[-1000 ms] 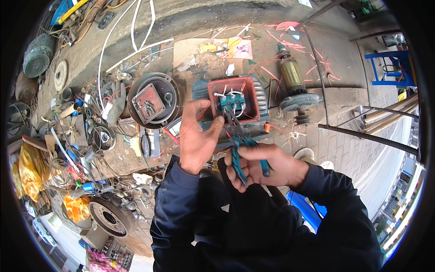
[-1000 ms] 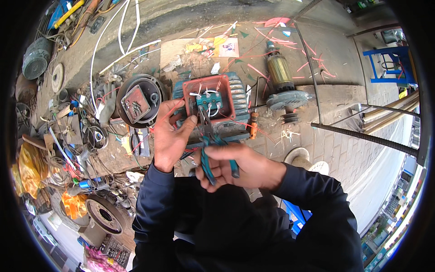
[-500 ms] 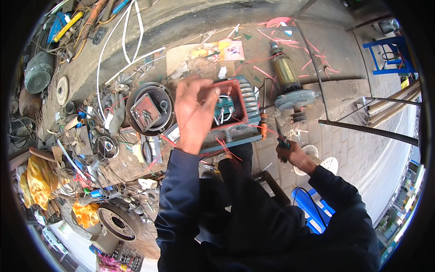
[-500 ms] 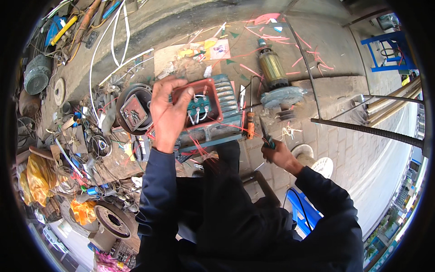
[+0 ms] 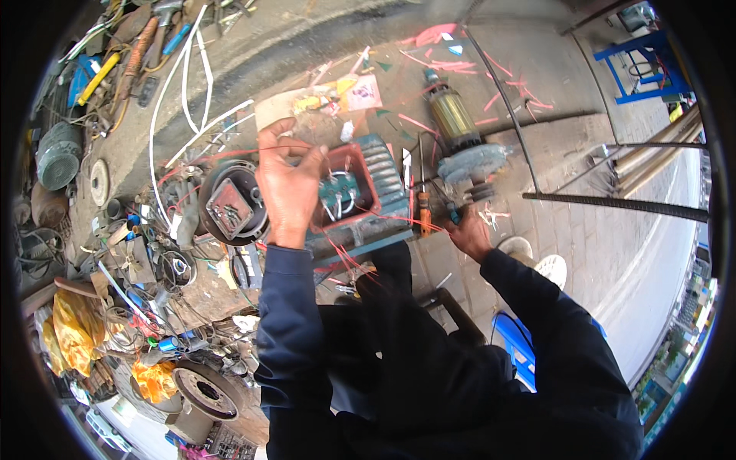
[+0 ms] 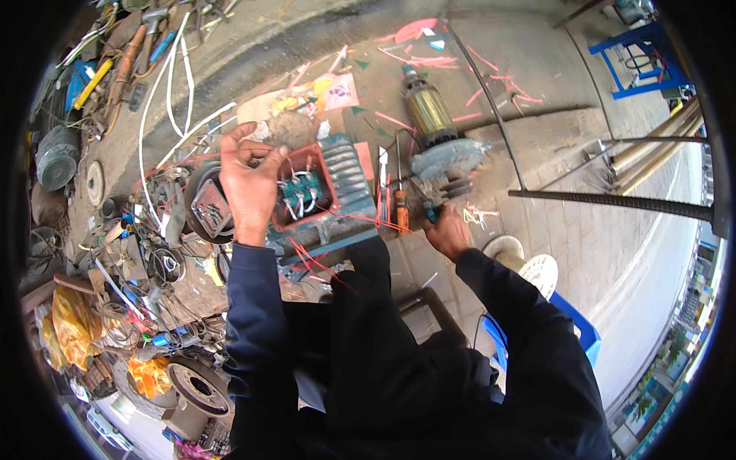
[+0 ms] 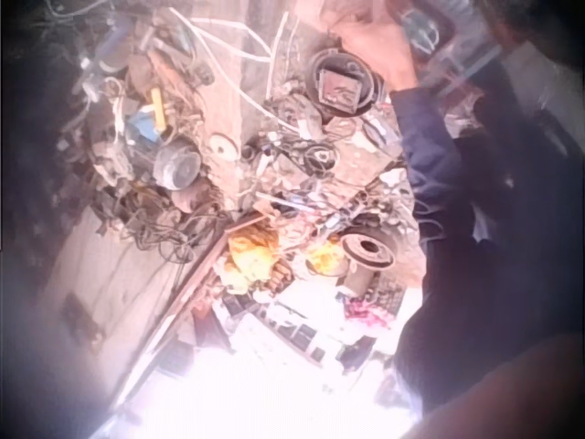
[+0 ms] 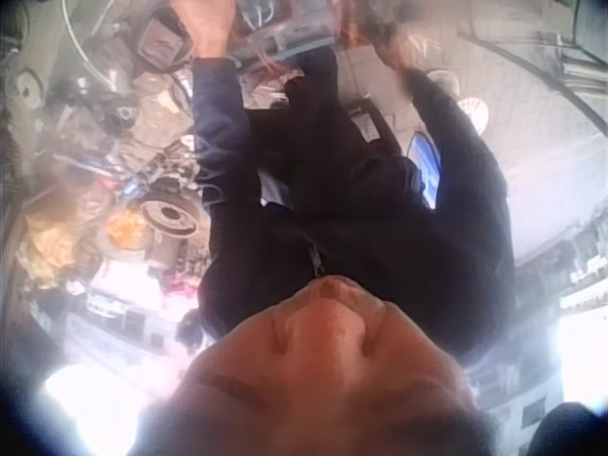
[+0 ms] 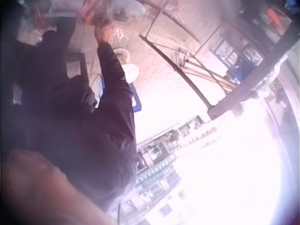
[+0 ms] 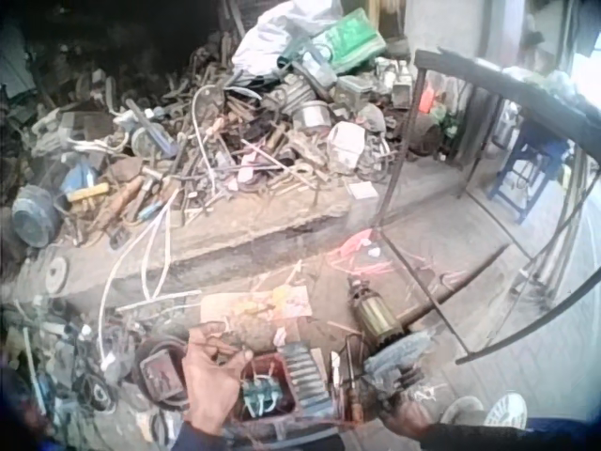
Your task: The person uses pliers to strip and cut wires on a small electronic component mounted on a workbench. They repeatedly adjust the wires and component while working in a cluttered workshop environment.
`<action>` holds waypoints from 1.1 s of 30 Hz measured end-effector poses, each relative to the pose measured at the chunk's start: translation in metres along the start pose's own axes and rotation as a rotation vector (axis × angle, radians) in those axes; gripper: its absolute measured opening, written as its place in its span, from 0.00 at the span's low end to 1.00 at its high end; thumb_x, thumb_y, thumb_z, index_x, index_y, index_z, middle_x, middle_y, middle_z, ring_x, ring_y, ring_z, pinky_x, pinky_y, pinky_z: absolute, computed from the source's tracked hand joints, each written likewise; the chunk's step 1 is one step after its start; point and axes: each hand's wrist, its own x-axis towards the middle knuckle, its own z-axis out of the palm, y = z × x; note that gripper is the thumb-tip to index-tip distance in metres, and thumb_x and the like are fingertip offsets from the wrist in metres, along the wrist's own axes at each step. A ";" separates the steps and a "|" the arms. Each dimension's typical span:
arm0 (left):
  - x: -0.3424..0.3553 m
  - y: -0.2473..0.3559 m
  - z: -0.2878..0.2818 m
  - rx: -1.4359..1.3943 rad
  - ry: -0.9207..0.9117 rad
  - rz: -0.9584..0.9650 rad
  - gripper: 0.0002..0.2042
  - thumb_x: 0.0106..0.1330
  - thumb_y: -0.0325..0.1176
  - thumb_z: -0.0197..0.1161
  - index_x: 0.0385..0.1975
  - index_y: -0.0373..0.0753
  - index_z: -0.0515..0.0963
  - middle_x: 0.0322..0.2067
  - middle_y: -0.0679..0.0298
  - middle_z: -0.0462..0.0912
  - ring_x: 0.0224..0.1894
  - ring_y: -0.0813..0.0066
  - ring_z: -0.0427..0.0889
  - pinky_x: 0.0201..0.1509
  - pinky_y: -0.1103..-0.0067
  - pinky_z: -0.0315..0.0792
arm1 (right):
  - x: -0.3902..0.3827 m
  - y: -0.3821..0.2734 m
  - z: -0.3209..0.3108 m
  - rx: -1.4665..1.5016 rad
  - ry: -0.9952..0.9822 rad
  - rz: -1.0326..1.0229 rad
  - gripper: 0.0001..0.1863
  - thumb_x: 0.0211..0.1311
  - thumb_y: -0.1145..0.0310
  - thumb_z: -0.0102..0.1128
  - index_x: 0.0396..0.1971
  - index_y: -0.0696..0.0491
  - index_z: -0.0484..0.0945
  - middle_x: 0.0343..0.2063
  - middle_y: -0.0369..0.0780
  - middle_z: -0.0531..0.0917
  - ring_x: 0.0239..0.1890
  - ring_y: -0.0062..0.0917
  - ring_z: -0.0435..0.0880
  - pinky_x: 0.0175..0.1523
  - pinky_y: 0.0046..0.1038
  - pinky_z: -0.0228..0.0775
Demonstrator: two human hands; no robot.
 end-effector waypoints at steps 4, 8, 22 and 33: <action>0.008 0.015 -0.001 0.001 0.060 0.023 0.28 0.59 0.20 0.75 0.60 0.35 0.72 0.29 0.65 0.86 0.37 0.76 0.85 0.51 0.75 0.78 | -0.005 0.026 0.006 -0.015 0.157 -0.148 0.32 0.59 0.57 0.74 0.56 0.59 0.72 0.49 0.57 0.81 0.55 0.56 0.81 0.58 0.51 0.74; 0.023 0.031 0.000 -0.081 0.070 -0.027 0.25 0.60 0.21 0.75 0.58 0.34 0.74 0.28 0.62 0.87 0.32 0.74 0.86 0.43 0.74 0.79 | -0.007 0.050 0.004 -0.090 0.217 -0.161 0.28 0.52 0.66 0.72 0.51 0.62 0.71 0.49 0.57 0.77 0.57 0.56 0.75 0.63 0.51 0.69; 0.024 -0.002 0.009 -0.242 -0.286 -0.079 0.18 0.74 0.28 0.69 0.61 0.34 0.77 0.42 0.64 0.87 0.45 0.78 0.83 0.52 0.77 0.78 | 0.022 0.017 0.014 -0.216 0.300 -0.410 0.45 0.56 0.48 0.76 0.65 0.63 0.71 0.61 0.63 0.74 0.62 0.62 0.71 0.67 0.58 0.60; 0.026 0.001 0.032 -0.026 -0.364 0.035 0.18 0.57 0.30 0.74 0.48 0.36 0.82 0.39 0.62 0.89 0.42 0.67 0.89 0.50 0.70 0.82 | -0.080 0.087 -0.031 -0.101 0.093 -0.310 0.27 0.58 0.66 0.67 0.55 0.62 0.72 0.48 0.55 0.80 0.57 0.54 0.77 0.61 0.50 0.72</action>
